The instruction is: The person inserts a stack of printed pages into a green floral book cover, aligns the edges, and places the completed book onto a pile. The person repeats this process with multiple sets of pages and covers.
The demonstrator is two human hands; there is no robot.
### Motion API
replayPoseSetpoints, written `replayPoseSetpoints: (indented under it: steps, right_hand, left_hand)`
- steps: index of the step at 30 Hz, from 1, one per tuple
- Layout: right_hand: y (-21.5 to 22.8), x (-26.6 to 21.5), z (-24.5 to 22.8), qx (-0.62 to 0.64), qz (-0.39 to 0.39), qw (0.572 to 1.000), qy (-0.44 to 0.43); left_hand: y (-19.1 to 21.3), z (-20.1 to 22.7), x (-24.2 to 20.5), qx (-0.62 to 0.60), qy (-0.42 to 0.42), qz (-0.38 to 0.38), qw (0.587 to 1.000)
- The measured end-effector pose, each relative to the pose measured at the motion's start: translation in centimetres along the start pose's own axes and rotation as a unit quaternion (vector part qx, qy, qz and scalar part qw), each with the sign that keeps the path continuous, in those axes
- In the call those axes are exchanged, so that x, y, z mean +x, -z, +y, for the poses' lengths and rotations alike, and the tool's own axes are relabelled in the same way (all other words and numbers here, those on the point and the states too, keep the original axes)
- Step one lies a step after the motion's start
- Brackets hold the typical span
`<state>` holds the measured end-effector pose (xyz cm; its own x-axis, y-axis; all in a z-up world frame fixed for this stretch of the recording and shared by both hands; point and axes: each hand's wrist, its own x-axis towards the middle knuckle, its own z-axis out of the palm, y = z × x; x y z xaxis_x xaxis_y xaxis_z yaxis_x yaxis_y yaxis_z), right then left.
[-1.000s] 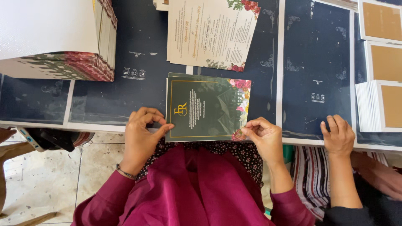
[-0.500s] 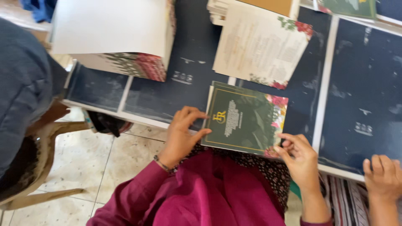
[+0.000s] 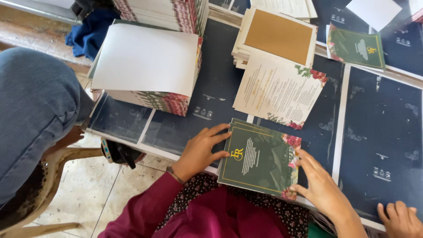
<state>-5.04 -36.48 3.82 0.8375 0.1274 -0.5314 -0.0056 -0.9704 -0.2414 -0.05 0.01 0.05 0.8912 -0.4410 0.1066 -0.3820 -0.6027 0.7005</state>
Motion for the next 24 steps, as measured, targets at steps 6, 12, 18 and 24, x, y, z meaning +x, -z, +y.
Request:
replayPoseSetpoints:
  steps: [6,12,18,24]
  right_hand:
    - [0.2,0.1,-0.6,0.012,0.003,1.0,-0.011]
    - [0.2,0.7,-0.3,-0.026,0.02,0.999,0.005]
    - [4.7,5.7,-0.9,0.007,0.229,0.971,0.071]
    - [10.8,15.2,-2.6,0.028,0.45,0.869,0.203]
  left_hand:
    - [0.2,0.1,-0.1,-0.004,0.004,-0.008,1.0]
    - [0.4,0.1,-0.1,0.005,0.001,-0.007,1.0]
    - [2.0,2.1,-0.3,-0.058,0.042,-0.039,0.997]
    - [0.9,1.9,-0.9,-0.125,0.037,0.021,0.991]
